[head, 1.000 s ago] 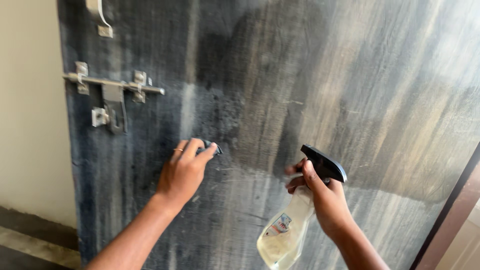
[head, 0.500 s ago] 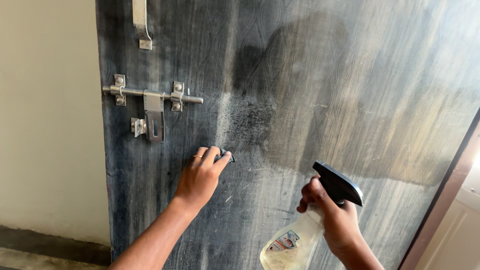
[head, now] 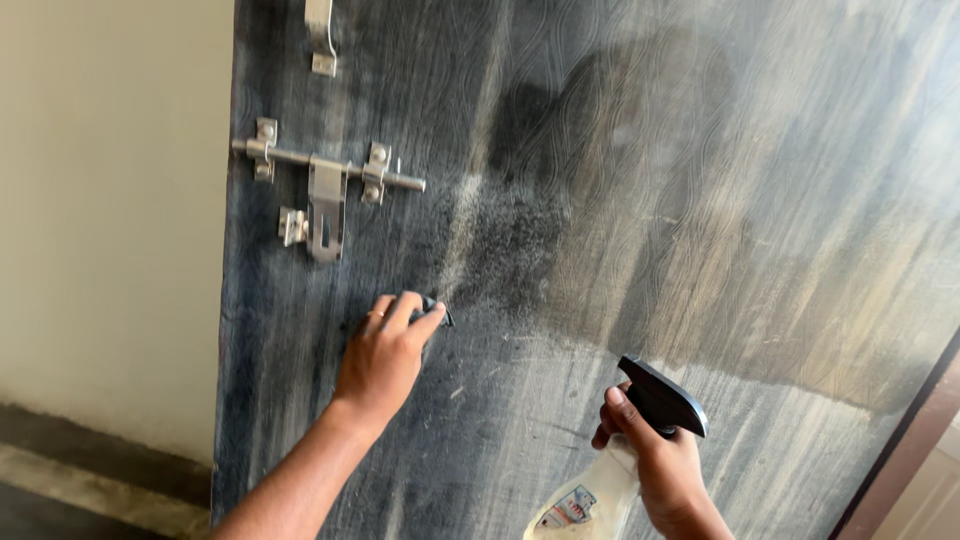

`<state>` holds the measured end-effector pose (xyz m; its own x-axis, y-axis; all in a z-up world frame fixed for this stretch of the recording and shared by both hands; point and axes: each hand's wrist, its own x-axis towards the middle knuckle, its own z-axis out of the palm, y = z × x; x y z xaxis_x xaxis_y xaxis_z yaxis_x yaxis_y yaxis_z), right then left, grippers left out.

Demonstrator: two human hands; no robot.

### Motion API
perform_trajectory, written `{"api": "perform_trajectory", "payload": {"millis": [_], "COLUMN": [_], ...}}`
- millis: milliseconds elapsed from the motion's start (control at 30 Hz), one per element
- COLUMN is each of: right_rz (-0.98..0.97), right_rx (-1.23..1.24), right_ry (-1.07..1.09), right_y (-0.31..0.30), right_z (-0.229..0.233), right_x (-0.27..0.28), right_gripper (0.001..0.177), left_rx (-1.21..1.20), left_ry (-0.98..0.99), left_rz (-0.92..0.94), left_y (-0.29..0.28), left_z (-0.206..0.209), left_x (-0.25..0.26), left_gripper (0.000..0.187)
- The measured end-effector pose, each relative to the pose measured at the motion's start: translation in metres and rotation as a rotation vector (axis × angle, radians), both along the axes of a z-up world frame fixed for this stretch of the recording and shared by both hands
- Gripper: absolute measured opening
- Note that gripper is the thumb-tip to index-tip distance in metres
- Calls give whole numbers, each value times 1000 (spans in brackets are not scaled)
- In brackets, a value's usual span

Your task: The person sprays a cleaning solution onto a dark gray door and wipes the surface with a black cloth. The person repeatedly sprays and wipes different areas of the door, including around the metal latch and handle, to remove visible chalk-like marks.

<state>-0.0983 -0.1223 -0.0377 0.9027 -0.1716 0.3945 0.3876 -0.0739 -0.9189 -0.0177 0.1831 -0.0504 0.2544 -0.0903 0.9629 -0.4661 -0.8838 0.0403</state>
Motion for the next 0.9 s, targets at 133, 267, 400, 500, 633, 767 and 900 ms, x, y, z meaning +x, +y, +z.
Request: {"api": "perform_trajectory", "payload": {"millis": [133,267,400,500,633,767,900], "right_rz": [58,93,147,125,139,129,89], "right_rx": [46,104,21,-59,-110,-78,-55], "right_ry": [-95,-153,-171,-161,-197,-220,-200], "right_y": [-24,-45,-46,-41,-39,-40,-41], "right_z": [5,40,73,85,80,75,72], "right_x": [15,45,73,88,99,109,115], "right_gripper": [28,26,27,28,28,28,28], "left_rx": [-201,-238,71,190,360,310,78], "left_ry": [173,326,-55,-94,-111,-164,-103], "left_rz": [-82,-185,-121,-73,-60,-113,-157], "left_y": [-17,-64,-98,-97,-92,-107,-105], "left_z": [6,23,29,18,-1,21,52], "left_x": [-10,-5,11,17,14,19,26], "left_gripper": [17,16,27,35,39,36,23]}}
